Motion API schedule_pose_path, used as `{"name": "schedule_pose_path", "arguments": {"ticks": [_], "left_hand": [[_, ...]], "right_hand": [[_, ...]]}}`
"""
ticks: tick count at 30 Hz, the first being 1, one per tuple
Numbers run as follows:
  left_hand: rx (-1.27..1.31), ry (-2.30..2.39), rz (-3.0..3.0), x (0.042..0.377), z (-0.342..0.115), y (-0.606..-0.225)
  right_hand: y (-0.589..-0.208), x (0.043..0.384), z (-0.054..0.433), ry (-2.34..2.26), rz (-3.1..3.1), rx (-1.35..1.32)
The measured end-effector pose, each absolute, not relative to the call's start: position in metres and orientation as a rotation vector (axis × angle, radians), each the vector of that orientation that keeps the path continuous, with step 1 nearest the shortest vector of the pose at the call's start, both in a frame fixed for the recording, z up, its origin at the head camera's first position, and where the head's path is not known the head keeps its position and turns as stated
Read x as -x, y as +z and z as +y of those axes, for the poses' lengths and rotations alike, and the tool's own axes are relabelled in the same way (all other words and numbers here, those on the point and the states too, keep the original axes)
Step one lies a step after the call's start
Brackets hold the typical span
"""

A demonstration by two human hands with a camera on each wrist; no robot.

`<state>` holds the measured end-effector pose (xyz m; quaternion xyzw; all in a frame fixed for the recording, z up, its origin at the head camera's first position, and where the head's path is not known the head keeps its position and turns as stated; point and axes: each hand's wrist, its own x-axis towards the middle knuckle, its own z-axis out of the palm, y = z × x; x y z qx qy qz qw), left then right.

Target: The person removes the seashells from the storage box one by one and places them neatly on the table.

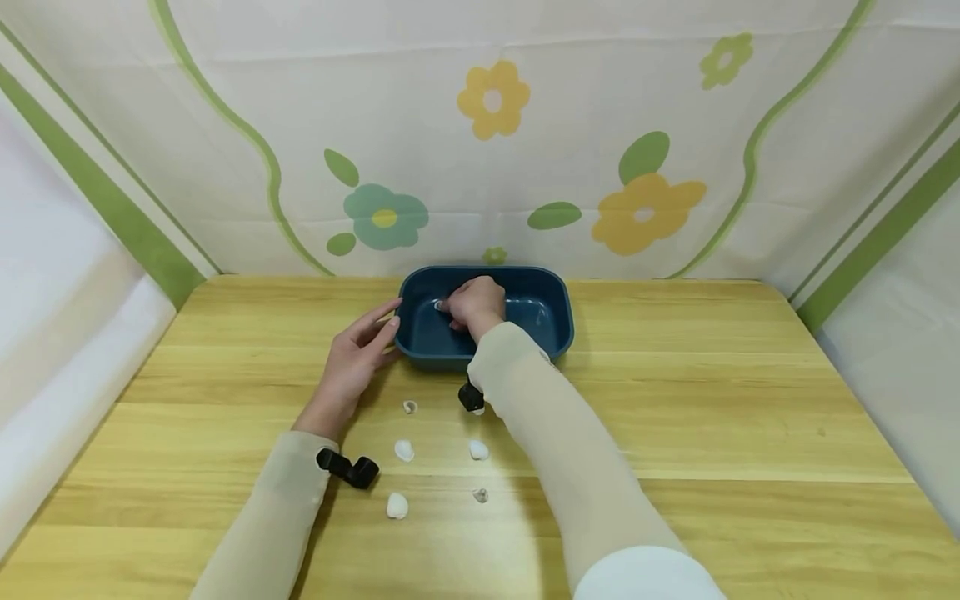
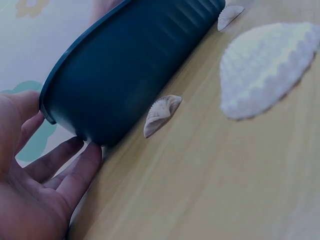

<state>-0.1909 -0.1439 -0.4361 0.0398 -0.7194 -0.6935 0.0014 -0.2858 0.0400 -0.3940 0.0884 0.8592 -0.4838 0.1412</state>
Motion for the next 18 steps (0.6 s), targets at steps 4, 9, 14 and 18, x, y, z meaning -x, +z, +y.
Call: {"name": "schedule_pose_path", "arguments": {"ticks": [4, 9, 14, 18], "left_hand": [[-0.127, -2.168, -2.271, 0.1917, -0.1446, -0.4358], [-0.130, -2.162, -2.267, 0.1923, -0.1446, -0.4360], [-0.123, -2.170, -2.263, 0.1923, -0.1436, -0.4363], [-0.123, -2.171, -2.259, 0.1913, -0.1442, -0.4364]], "right_hand": [[-0.3958, 0.2871, 0.0389, -1.329, 2.573, -0.239], [-0.3961, 0.2875, 0.0385, -1.279, 2.616, -0.222], [-0.3967, 0.2883, 0.0381, -1.266, 2.613, -0.249], [-0.3964, 0.2878, 0.0365, -1.275, 2.596, -0.263]]}}
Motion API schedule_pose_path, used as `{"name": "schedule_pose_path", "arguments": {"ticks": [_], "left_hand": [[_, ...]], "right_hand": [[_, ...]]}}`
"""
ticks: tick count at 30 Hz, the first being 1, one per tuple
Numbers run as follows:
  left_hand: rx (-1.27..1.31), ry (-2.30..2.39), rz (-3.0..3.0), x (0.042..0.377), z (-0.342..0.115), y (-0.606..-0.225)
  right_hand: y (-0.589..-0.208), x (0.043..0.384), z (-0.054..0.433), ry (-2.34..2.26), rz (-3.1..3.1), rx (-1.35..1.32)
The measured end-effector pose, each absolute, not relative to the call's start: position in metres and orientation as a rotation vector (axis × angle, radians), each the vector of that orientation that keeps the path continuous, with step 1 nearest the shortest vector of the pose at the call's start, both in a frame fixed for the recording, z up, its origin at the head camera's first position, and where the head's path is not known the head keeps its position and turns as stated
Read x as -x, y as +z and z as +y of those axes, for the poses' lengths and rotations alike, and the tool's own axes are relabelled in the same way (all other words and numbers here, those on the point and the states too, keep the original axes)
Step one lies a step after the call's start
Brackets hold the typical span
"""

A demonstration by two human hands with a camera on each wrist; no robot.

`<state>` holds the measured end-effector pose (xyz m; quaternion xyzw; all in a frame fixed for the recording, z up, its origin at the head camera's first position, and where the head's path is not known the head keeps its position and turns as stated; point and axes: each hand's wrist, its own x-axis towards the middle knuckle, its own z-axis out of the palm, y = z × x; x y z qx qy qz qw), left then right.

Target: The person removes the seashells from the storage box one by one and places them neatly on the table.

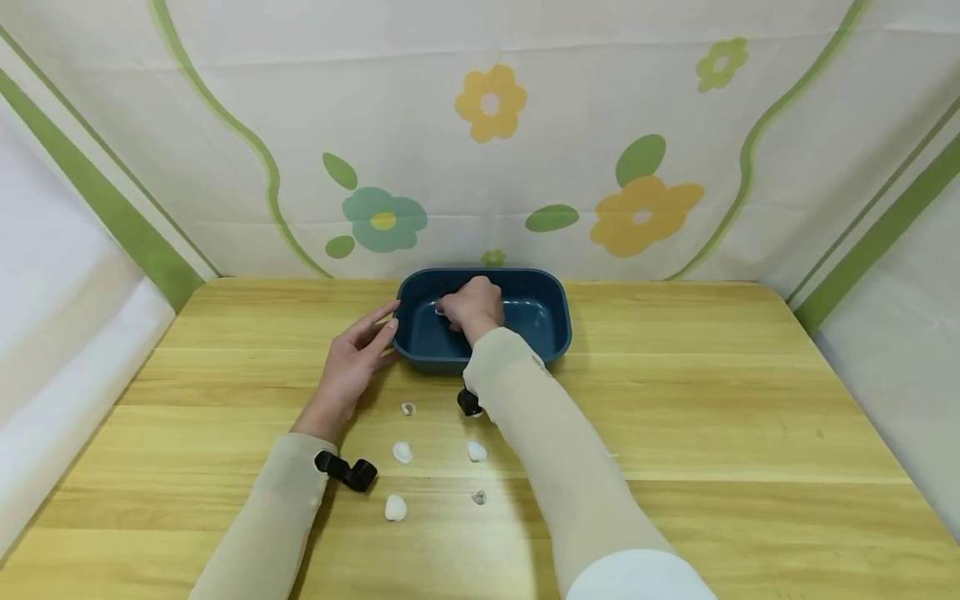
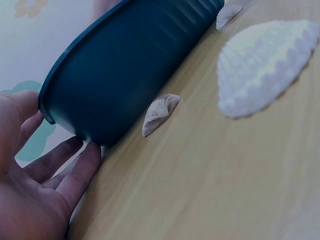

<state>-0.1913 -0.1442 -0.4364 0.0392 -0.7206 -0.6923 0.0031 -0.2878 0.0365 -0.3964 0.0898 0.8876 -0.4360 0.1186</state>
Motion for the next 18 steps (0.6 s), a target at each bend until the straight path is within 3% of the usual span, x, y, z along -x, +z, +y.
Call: {"name": "schedule_pose_path", "arguments": {"ticks": [8, 14, 18], "left_hand": [[-0.120, -2.152, -2.274, 0.189, -0.145, -0.436], [-0.119, -2.152, -2.278, 0.189, -0.144, -0.435], [-0.125, -2.151, -2.287, 0.189, -0.145, -0.435]], "right_hand": [[-0.399, 0.291, 0.037, -1.240, 2.585, -0.252], [-0.423, 0.320, 0.040, -1.138, 2.597, -0.246], [-0.415, 0.312, 0.039, -1.058, 2.653, -0.202]]}}
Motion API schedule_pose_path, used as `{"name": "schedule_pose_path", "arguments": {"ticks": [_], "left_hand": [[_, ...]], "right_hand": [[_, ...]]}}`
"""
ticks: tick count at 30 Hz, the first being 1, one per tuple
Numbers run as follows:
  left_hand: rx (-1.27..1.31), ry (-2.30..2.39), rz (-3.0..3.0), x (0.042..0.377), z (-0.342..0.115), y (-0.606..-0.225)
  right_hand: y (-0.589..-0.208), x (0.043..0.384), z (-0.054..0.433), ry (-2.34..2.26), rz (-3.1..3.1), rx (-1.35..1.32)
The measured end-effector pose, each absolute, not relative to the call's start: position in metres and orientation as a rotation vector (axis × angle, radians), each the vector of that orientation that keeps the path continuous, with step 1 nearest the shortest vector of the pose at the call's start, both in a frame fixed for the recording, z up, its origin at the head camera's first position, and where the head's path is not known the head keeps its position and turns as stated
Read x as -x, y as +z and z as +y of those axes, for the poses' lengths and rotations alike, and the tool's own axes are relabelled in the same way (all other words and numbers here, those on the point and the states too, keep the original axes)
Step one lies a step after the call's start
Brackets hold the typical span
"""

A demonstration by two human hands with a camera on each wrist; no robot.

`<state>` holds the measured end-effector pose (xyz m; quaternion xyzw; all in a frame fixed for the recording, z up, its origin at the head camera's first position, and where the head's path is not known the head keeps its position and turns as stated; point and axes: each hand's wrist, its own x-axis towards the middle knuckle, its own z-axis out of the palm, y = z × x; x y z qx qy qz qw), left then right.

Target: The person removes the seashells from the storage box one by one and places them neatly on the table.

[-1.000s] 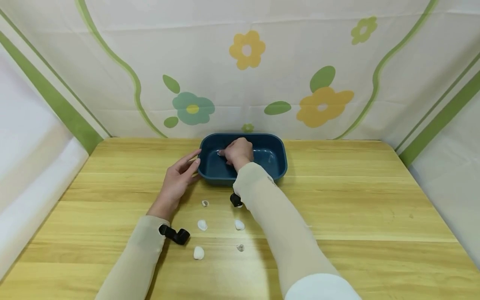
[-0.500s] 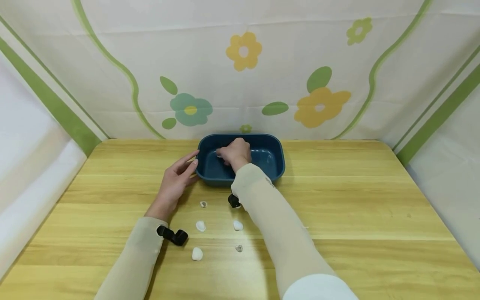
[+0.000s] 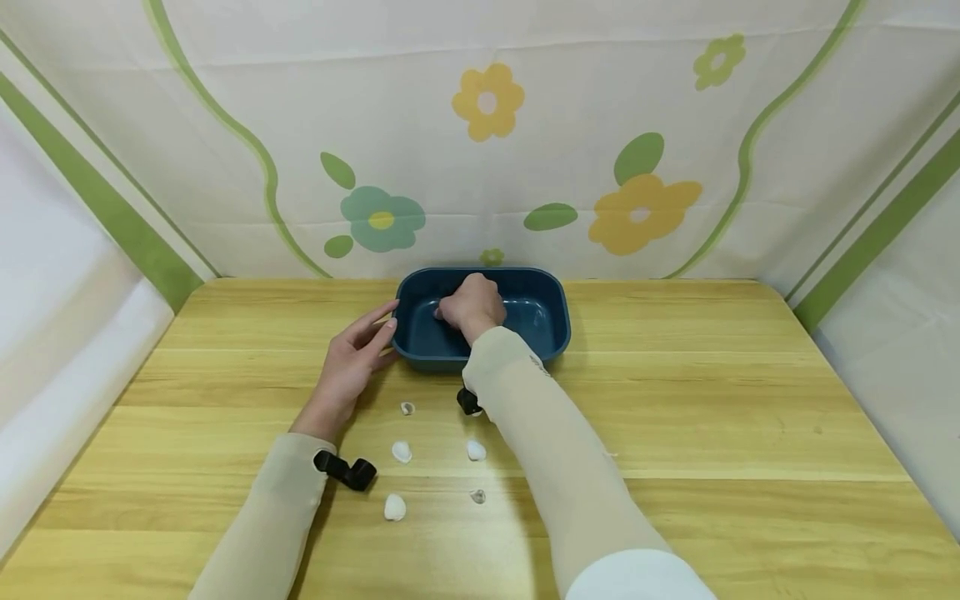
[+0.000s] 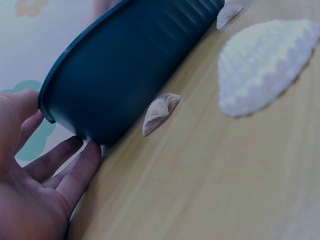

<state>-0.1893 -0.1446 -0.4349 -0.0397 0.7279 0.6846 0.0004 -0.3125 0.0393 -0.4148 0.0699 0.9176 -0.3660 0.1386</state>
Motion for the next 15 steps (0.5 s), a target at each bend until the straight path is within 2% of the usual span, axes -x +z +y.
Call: {"name": "schedule_pose_path", "arguments": {"ticks": [5, 15], "left_hand": [[0.119, 2.151, 2.283, 0.190, -0.145, -0.435], [0.139, 2.155, 2.286, 0.190, -0.143, -0.435]], "right_hand": [[-0.394, 0.288, 0.036, -0.959, 2.757, -0.132], [-0.396, 0.286, 0.037, -0.924, 2.753, -0.049]]}}
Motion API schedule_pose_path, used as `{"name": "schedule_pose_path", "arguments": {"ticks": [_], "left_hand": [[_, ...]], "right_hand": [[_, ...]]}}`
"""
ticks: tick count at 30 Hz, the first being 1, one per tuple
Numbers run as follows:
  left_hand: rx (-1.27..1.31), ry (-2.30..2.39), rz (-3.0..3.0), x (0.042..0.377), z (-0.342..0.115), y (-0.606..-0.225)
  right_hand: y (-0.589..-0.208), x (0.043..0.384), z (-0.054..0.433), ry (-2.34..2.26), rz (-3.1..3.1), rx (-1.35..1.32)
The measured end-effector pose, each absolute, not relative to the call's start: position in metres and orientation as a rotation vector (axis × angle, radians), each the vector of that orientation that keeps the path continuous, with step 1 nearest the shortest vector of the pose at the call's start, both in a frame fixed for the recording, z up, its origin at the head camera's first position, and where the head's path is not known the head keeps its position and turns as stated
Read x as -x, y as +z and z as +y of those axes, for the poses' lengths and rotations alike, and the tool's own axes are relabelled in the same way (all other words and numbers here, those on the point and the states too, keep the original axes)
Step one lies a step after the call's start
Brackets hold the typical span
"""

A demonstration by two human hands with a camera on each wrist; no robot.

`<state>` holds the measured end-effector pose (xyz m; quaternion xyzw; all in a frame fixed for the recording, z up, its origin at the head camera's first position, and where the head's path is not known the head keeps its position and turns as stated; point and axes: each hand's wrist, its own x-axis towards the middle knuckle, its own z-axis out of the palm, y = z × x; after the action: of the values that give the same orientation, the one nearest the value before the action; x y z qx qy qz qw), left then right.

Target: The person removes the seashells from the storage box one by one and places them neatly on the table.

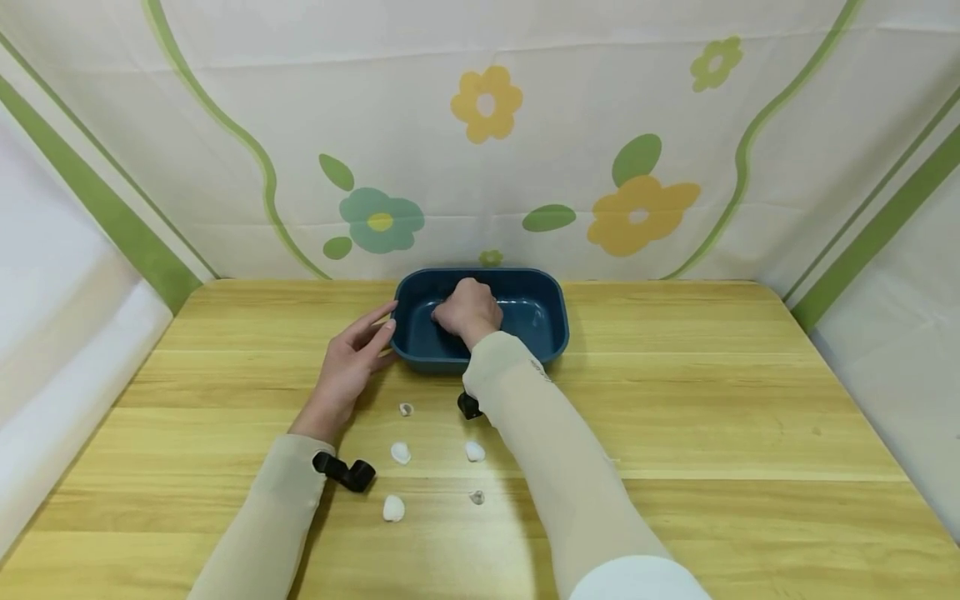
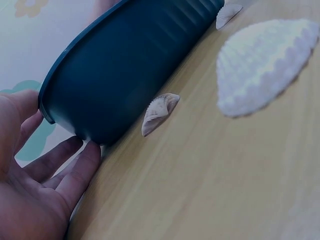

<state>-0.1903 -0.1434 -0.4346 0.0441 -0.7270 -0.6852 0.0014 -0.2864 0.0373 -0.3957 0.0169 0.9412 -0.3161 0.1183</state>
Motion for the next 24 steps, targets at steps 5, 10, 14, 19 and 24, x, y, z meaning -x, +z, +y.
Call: {"name": "schedule_pose_path", "arguments": {"ticks": [5, 10, 14, 19, 24], "left_hand": [[-0.132, -2.152, -2.282, 0.191, -0.144, -0.435], [-0.124, -2.151, -2.278, 0.190, -0.144, -0.435], [-0.115, -2.152, -2.274, 0.190, -0.144, -0.436], [-0.111, -2.165, -2.264, 0.189, -0.144, -0.436], [-0.109, -2.177, -2.250, 0.190, -0.144, -0.436]], "right_hand": [[-0.406, 0.300, 0.041, -0.987, 2.672, -0.061], [-0.417, 0.313, 0.043, -1.022, 2.651, -0.075], [-0.405, 0.301, 0.042, -1.066, 2.641, -0.090], [-0.398, 0.291, 0.042, -1.133, 2.593, -0.119], [-0.395, 0.288, 0.043, -1.202, 2.541, -0.133]]}}
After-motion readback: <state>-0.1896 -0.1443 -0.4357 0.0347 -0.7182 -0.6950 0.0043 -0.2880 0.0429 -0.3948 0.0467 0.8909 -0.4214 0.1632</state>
